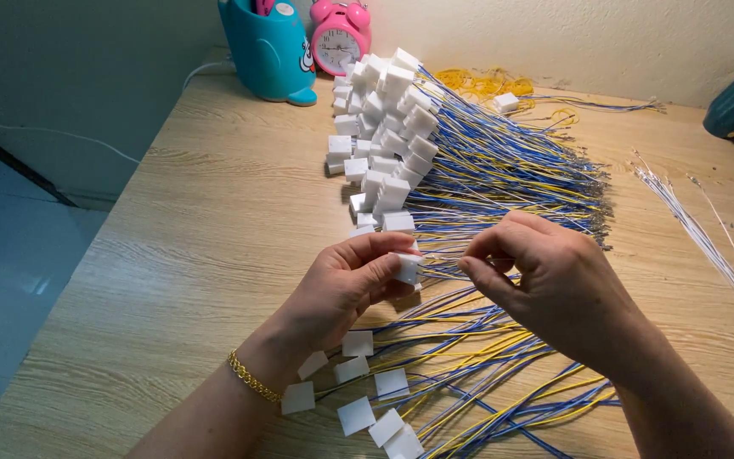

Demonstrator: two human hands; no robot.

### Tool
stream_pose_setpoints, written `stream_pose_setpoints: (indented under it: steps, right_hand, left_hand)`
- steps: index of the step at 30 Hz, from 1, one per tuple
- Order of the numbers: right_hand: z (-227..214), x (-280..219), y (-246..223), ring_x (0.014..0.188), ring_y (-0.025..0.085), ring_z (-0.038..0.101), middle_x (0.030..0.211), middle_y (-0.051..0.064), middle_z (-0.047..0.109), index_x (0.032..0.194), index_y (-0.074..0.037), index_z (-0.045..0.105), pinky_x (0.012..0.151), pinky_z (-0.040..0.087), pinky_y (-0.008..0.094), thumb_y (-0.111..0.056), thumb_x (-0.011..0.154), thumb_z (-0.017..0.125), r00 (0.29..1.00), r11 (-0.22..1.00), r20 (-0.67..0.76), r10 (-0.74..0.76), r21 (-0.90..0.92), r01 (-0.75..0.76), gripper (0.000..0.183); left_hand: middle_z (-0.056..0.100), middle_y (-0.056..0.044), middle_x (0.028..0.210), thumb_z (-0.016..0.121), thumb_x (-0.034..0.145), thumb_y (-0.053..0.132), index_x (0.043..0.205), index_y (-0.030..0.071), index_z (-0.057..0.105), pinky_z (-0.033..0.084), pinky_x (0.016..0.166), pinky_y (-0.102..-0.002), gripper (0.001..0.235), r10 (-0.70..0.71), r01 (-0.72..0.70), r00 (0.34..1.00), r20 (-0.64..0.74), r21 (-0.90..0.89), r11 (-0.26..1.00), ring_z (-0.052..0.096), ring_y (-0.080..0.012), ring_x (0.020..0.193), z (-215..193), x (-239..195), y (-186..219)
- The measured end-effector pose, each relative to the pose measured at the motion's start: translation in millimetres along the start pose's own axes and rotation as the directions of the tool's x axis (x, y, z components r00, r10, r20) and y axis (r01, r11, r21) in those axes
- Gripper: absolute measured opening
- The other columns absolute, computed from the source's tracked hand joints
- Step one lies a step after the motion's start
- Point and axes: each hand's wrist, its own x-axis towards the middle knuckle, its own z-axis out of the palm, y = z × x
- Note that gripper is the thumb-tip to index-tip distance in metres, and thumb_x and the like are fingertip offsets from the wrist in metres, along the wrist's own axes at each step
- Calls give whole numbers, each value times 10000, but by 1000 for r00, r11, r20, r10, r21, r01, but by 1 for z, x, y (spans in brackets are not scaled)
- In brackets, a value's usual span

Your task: Assembling wire harnesses by manually attaching white plastic connectors to the ends of wire bundles.

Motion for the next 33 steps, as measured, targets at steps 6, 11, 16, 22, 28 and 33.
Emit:
stream_pose_setpoints:
  steps: [6,11,16,22,28,33]
  right_hand:
    - [0,-3,-3,576,132,560,706,-9,613,803,-143,654,534,444,292,-169,860,678,1000,999,-2,-19,-29,19,66]
    - [2,-2,0,586,134,581,697,-2,628,784,-133,657,553,452,296,-152,852,679,999,998,-45,2,-62,-5,73]
    - [4,-3,4,595,124,624,685,-40,668,781,-179,680,588,465,295,-234,830,667,985,989,85,147,4,-148,75]
    - [3,-2,2,563,119,609,659,-30,671,761,-156,687,545,459,281,-235,823,676,973,976,102,207,47,-212,101]
    - [4,-2,1,554,129,610,653,-30,673,725,-159,671,547,457,299,-245,826,664,966,970,100,237,22,-240,133]
    - [8,-3,-2,567,141,595,634,-34,657,726,-161,658,560,442,308,-241,833,644,975,977,85,207,30,-211,134]
  left_hand:
    - [666,-169,1148,591,898,54,1136,-30,652,599,835,-414,260,-48,48,999,5,-55,997,659,-266,941,-2,0,1]
    - [681,-176,1132,610,884,49,1154,-21,648,580,846,-371,282,-43,44,999,4,-82,996,665,-265,921,-2,-1,1]
    - [672,-204,1171,596,894,17,1146,-7,637,568,894,-389,257,10,-2,998,58,-134,991,668,-278,993,-4,-2,-1]
    - [678,-168,1148,609,900,22,1124,0,650,572,889,-384,228,61,-44,992,110,-148,988,667,-254,985,-6,-1,-2]
    - [665,-175,1173,606,905,9,1144,1,636,566,912,-382,240,83,-56,984,157,-167,984,662,-260,1019,-7,-3,-2]
    - [668,-181,1181,619,891,10,1141,2,634,563,915,-365,250,77,-59,988,136,-135,989,664,-250,1011,-4,-4,-1]
